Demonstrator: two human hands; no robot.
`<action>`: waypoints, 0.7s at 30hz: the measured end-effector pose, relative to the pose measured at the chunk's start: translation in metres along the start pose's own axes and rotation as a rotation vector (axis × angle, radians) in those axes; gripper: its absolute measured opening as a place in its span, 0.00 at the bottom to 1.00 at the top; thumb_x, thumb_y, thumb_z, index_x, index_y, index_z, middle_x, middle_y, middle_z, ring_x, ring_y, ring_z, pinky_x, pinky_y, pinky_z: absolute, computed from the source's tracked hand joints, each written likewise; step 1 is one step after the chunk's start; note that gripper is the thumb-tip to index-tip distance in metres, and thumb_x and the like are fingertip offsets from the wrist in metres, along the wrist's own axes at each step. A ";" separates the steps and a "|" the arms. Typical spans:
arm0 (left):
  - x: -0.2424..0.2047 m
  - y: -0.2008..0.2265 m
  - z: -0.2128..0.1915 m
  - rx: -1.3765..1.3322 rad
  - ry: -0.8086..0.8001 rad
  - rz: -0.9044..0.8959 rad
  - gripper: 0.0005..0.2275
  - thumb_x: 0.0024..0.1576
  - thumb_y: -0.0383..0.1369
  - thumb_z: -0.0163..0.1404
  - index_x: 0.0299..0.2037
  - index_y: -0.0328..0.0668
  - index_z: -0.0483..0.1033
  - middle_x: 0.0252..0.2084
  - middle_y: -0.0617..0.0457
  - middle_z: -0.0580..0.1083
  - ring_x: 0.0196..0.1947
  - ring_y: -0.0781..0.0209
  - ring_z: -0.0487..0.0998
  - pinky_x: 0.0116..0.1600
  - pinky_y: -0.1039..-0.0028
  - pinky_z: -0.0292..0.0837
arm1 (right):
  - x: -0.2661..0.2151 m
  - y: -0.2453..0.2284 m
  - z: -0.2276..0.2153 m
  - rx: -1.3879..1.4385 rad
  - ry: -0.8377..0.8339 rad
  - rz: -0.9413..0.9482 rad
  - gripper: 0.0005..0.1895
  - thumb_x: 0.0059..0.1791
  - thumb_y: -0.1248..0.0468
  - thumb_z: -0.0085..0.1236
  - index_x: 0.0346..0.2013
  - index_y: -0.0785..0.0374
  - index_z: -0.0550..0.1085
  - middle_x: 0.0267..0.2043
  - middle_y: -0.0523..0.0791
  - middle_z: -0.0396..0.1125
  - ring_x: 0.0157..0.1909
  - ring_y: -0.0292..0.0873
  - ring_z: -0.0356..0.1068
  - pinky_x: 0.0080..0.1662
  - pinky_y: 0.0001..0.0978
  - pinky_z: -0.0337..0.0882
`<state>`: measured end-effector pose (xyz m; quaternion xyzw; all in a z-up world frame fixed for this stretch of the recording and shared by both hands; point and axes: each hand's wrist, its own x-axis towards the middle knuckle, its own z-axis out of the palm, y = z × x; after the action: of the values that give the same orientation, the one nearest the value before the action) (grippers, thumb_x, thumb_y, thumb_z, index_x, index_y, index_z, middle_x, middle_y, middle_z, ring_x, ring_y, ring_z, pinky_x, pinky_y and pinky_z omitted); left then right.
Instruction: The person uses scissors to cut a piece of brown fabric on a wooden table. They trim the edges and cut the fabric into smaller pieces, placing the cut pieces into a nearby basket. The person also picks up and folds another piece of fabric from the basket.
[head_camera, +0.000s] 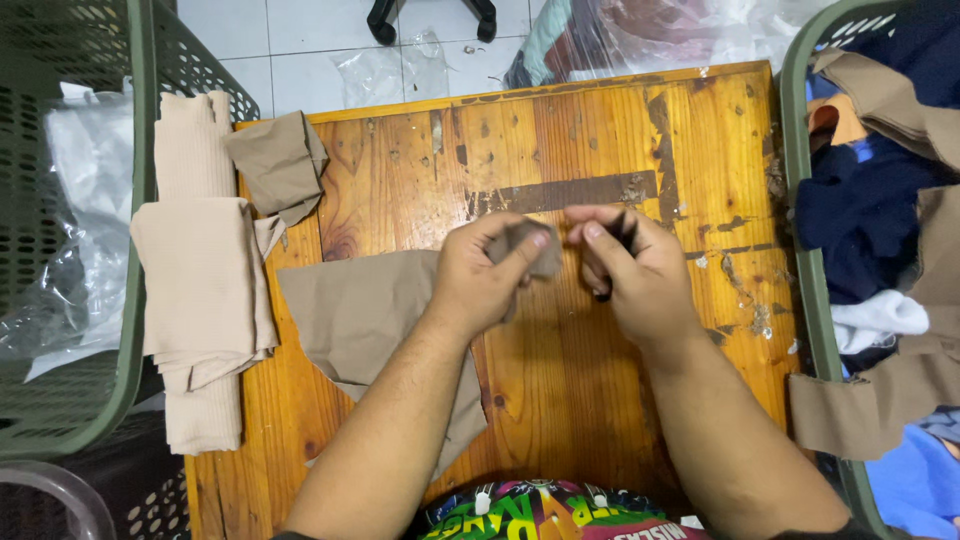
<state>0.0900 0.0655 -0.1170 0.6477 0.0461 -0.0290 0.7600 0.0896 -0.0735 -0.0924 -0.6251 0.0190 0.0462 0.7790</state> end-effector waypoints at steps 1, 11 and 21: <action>0.003 -0.001 0.000 -0.003 0.006 0.003 0.02 0.47 0.27 0.51 0.28 0.39 0.74 0.16 0.51 0.69 0.13 0.69 0.69 0.18 0.85 0.63 | 0.000 0.001 0.000 -0.003 -0.006 0.000 0.10 0.46 0.71 0.40 0.39 0.74 0.67 0.25 0.47 0.60 0.17 0.30 0.48 0.19 0.17 0.53; 0.009 0.001 -0.004 -0.272 0.110 0.085 0.04 0.45 0.24 0.52 0.28 0.34 0.71 0.17 0.45 0.71 0.15 0.66 0.72 0.20 0.84 0.67 | 0.000 -0.004 0.002 -0.156 -0.319 0.063 0.28 0.50 0.52 0.18 0.45 0.74 0.59 0.13 0.42 0.48 0.11 0.33 0.47 0.14 0.19 0.50; 0.010 0.004 -0.006 -0.315 0.059 0.146 0.05 0.42 0.23 0.55 0.25 0.36 0.71 0.16 0.47 0.71 0.15 0.70 0.71 0.21 0.85 0.66 | 0.001 0.015 -0.008 -0.150 -0.329 0.017 0.14 0.49 0.62 0.32 0.41 0.71 0.61 0.13 0.43 0.50 0.10 0.35 0.50 0.15 0.20 0.52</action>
<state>0.1000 0.0718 -0.1155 0.5226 0.0252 0.0530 0.8505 0.0896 -0.0782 -0.1088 -0.6653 -0.1071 0.1557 0.7223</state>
